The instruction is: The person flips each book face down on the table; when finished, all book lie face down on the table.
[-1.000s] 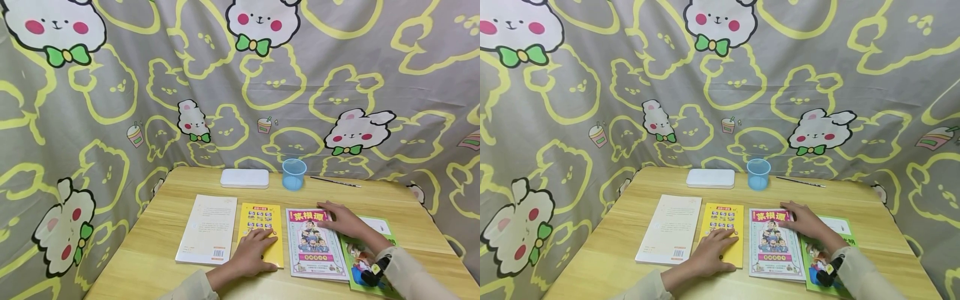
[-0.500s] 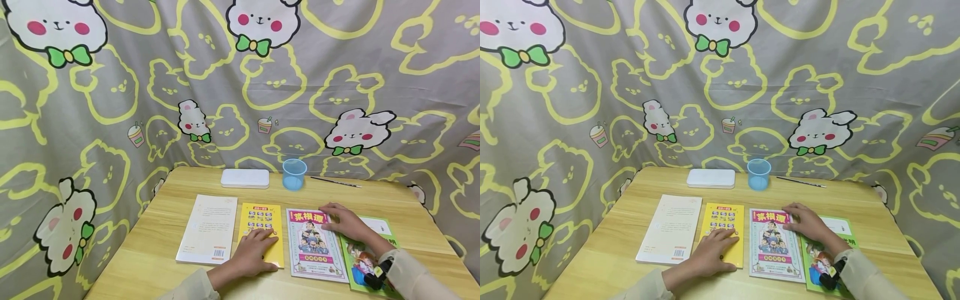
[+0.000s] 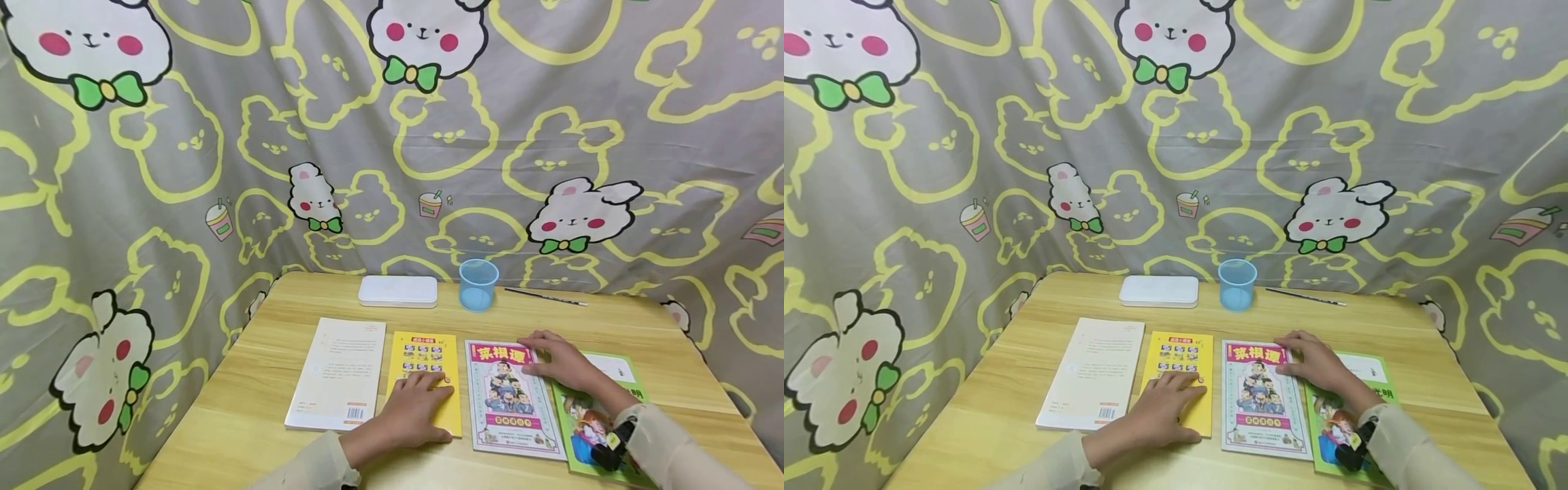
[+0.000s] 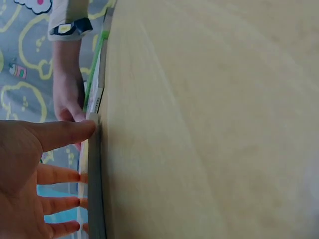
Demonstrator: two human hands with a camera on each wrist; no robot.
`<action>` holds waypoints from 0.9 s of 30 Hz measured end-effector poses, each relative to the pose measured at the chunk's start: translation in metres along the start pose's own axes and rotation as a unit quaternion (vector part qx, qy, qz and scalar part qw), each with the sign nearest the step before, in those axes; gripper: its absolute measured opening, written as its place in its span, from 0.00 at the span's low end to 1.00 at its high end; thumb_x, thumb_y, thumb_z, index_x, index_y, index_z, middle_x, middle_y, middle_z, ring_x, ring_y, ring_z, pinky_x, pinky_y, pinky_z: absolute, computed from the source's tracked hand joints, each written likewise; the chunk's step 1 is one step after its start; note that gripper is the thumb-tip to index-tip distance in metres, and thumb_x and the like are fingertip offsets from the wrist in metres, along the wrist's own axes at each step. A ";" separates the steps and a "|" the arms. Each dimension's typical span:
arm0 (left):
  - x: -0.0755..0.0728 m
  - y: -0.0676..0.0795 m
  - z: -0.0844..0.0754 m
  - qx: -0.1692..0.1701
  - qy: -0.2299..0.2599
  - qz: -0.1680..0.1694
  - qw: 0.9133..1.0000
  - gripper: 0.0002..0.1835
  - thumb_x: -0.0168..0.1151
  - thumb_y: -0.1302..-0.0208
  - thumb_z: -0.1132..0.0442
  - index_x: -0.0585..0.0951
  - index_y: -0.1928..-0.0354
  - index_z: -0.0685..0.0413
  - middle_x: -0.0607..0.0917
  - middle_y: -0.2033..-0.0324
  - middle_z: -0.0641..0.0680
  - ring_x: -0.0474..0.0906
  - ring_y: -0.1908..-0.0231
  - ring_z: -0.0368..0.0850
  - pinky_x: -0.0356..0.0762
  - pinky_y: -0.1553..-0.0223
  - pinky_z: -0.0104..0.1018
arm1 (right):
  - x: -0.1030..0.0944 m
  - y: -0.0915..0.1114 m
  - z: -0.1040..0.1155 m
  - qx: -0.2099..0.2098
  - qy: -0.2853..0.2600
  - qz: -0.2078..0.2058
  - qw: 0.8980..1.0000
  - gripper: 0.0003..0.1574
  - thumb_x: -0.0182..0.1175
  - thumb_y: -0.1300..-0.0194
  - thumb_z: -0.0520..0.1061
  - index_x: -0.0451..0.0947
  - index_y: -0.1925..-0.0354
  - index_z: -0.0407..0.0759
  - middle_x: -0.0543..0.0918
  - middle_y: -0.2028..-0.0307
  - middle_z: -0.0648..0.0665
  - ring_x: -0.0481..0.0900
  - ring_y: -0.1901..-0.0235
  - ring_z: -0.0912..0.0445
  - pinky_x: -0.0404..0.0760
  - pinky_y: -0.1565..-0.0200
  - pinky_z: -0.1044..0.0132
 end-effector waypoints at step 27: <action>0.014 -0.012 -0.042 0.032 -0.033 0.011 0.999 0.53 0.69 0.51 0.23 0.74 0.28 0.49 0.61 0.21 0.50 0.51 0.20 0.54 0.55 0.24 0.61 | 0.000 -0.001 0.001 -0.006 0.006 -0.001 1.000 0.41 0.72 0.38 0.59 0.77 0.32 0.42 0.72 0.34 0.30 0.70 0.36 0.28 0.75 0.43 0.31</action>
Point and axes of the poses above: each hand's wrist, its own y-axis away from the middle knuckle, its own x-axis out of the palm, z = x × y, the point moved 10 cm from there along -y, towards the middle knuckle
